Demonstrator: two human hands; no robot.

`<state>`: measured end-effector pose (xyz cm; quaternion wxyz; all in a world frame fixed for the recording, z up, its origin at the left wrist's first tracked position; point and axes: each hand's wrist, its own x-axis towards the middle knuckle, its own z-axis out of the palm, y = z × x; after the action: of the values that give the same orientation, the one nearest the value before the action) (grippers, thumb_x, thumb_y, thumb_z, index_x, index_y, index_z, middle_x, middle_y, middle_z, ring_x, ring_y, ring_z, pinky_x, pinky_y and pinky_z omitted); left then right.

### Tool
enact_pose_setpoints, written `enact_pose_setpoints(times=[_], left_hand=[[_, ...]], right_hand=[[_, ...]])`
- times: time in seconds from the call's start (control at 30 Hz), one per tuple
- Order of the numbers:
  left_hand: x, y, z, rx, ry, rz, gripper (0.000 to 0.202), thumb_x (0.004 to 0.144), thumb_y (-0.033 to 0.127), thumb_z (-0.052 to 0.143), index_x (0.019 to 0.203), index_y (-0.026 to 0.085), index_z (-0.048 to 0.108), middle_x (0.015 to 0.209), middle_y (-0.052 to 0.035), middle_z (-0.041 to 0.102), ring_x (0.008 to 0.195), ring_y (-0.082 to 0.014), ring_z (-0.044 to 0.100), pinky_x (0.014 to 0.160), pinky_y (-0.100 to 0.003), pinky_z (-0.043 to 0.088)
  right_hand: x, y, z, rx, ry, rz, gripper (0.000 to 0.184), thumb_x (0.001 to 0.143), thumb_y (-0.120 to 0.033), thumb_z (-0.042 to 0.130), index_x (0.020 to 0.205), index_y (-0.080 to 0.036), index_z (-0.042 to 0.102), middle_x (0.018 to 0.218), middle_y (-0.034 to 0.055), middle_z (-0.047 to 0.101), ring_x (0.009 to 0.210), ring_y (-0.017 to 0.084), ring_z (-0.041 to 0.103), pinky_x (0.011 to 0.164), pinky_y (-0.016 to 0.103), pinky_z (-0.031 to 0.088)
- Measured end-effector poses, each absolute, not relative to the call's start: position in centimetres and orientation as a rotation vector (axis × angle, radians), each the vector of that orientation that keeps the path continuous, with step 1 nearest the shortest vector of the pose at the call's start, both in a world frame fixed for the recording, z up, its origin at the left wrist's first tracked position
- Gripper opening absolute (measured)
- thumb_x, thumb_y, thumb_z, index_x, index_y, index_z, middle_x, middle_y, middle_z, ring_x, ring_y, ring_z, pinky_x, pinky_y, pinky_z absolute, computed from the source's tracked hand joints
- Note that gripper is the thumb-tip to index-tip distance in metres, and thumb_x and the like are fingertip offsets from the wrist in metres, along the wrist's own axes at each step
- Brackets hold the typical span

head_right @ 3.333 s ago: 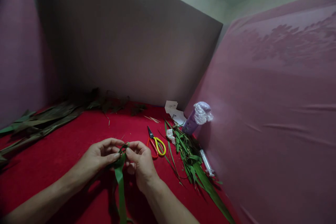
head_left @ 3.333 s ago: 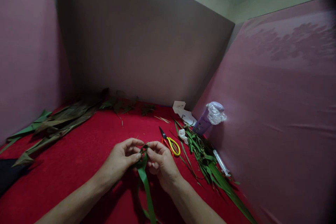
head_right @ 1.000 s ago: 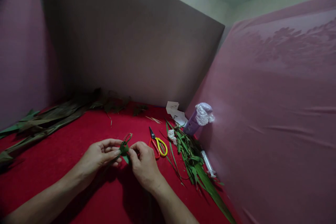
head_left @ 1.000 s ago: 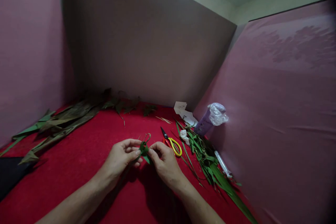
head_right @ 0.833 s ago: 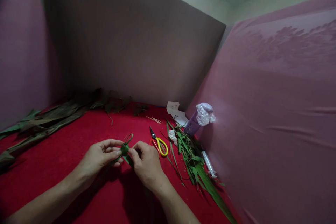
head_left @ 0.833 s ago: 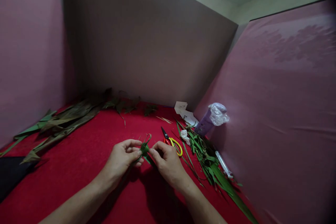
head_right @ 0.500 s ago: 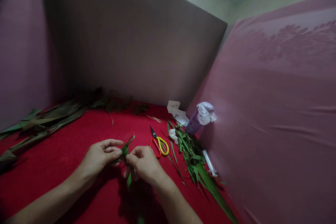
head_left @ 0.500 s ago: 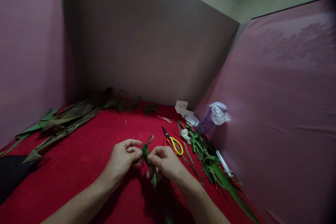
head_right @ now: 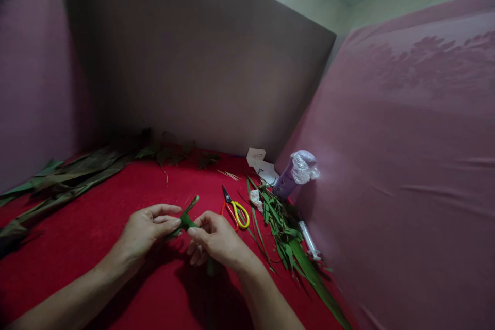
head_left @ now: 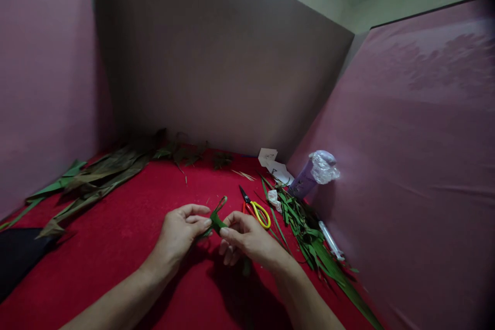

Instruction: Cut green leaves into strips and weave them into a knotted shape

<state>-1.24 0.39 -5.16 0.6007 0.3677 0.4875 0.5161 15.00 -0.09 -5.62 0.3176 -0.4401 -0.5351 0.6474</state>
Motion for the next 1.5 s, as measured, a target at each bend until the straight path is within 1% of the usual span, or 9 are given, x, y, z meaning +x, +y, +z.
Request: enact_pose_setpoints(times=[0.17, 0.37, 0.53, 0.8, 0.9, 1.07, 1.2, 1.33, 1.5], left_hand=[[-1.2, 0.4, -5.2, 0.909, 1.094, 1.082, 0.024, 0.052, 0.025, 0.075, 0.068, 0.011, 0.064, 0.054, -0.0031, 0.066, 0.046, -0.0124, 0.058, 0.047, -0.022, 0.043], [-1.5, 0.4, -5.5, 0.934, 1.03, 0.919, 0.019, 0.059, 0.027, 0.073, 0.067, 0.011, 0.064, 0.06, -0.0054, 0.068, 0.051, -0.0132, 0.061, 0.054, -0.024, 0.048], [-1.5, 0.3, -5.6, 0.946, 1.021, 0.921, 0.017, 0.067, 0.027, 0.068, 0.063, 0.011, 0.061, 0.057, -0.0054, 0.067, 0.048, -0.0117, 0.059, 0.05, -0.022, 0.047], [-1.5, 0.4, -5.8, 0.932, 1.072, 0.928, 0.019, 0.065, 0.027, 0.07, 0.063, 0.011, 0.06, 0.056, -0.0046, 0.066, 0.048, -0.012, 0.059, 0.048, -0.022, 0.047], [-1.5, 0.5, -5.9, 0.946, 1.059, 0.906, 0.019, 0.065, 0.027, 0.069, 0.064, 0.011, 0.06, 0.057, -0.0047, 0.067, 0.048, -0.0118, 0.06, 0.049, -0.022, 0.047], [-1.6, 0.6, -6.0, 0.959, 1.078, 0.907, 0.02, 0.065, 0.029, 0.068, 0.065, 0.011, 0.06, 0.056, -0.0039, 0.066, 0.049, -0.0121, 0.06, 0.05, -0.022, 0.048], [-1.6, 0.6, -6.0, 0.982, 1.066, 0.87, 0.02, 0.065, 0.029, 0.068, 0.066, 0.011, 0.06, 0.057, -0.0043, 0.066, 0.048, -0.012, 0.059, 0.051, -0.023, 0.047], [-1.4, 0.5, -5.8, 1.048, 1.037, 0.858, 0.023, 0.068, 0.033, 0.066, 0.069, 0.011, 0.061, 0.059, -0.0024, 0.064, 0.052, -0.0107, 0.057, 0.053, -0.022, 0.045], [-1.2, 0.5, -5.6, 1.147, 1.048, 0.921, 0.029, 0.068, 0.037, 0.066, 0.085, 0.014, 0.062, 0.065, 0.0006, 0.063, 0.049, -0.0075, 0.051, 0.046, -0.019, 0.038]], right_hand=[[13.7, 0.3, -7.0, -1.189, -1.303, 1.452, 0.04, 0.066, -0.052, 0.063, 0.071, -0.017, 0.043, 0.048, -0.0048, 0.057, 0.031, 0.007, 0.049, 0.03, 0.015, 0.038], [13.7, 0.3, -6.8, -1.141, -1.243, 1.468, 0.044, 0.062, -0.053, 0.066, 0.07, -0.016, 0.045, 0.047, -0.0044, 0.057, 0.03, 0.008, 0.05, 0.028, 0.016, 0.04], [13.7, 0.0, -6.7, -1.133, -1.255, 1.494, 0.04, 0.064, -0.05, 0.064, 0.068, -0.016, 0.044, 0.046, -0.0041, 0.058, 0.029, 0.007, 0.049, 0.027, 0.014, 0.037], [14.3, 0.2, -6.4, -1.154, -1.274, 1.574, 0.038, 0.062, -0.048, 0.064, 0.068, -0.017, 0.043, 0.043, -0.0045, 0.057, 0.026, 0.007, 0.046, 0.026, 0.014, 0.034], [14.5, 0.4, -6.3, -1.236, -1.284, 1.513, 0.037, 0.061, -0.047, 0.064, 0.066, -0.017, 0.042, 0.042, -0.0049, 0.056, 0.024, 0.007, 0.044, 0.024, 0.013, 0.031], [14.6, 0.4, -6.6, -1.196, -1.341, 1.641, 0.041, 0.063, -0.052, 0.062, 0.071, -0.018, 0.04, 0.045, -0.0048, 0.057, 0.028, 0.008, 0.048, 0.028, 0.015, 0.036], [14.4, 0.4, -7.0, -1.179, -1.374, 1.553, 0.043, 0.067, -0.057, 0.059, 0.074, -0.019, 0.041, 0.049, -0.0051, 0.057, 0.032, 0.008, 0.049, 0.031, 0.016, 0.038], [14.7, 0.4, -6.8, -1.177, -1.439, 1.478, 0.036, 0.072, -0.05, 0.058, 0.071, -0.018, 0.042, 0.047, -0.0065, 0.053, 0.029, 0.005, 0.043, 0.029, 0.014, 0.034], [14.7, 0.2, -6.5, -1.205, -1.537, 1.462, 0.022, 0.077, -0.034, 0.055, 0.07, -0.017, 0.044, 0.046, -0.007, 0.052, 0.029, 0.004, 0.039, 0.028, 0.013, 0.028]])
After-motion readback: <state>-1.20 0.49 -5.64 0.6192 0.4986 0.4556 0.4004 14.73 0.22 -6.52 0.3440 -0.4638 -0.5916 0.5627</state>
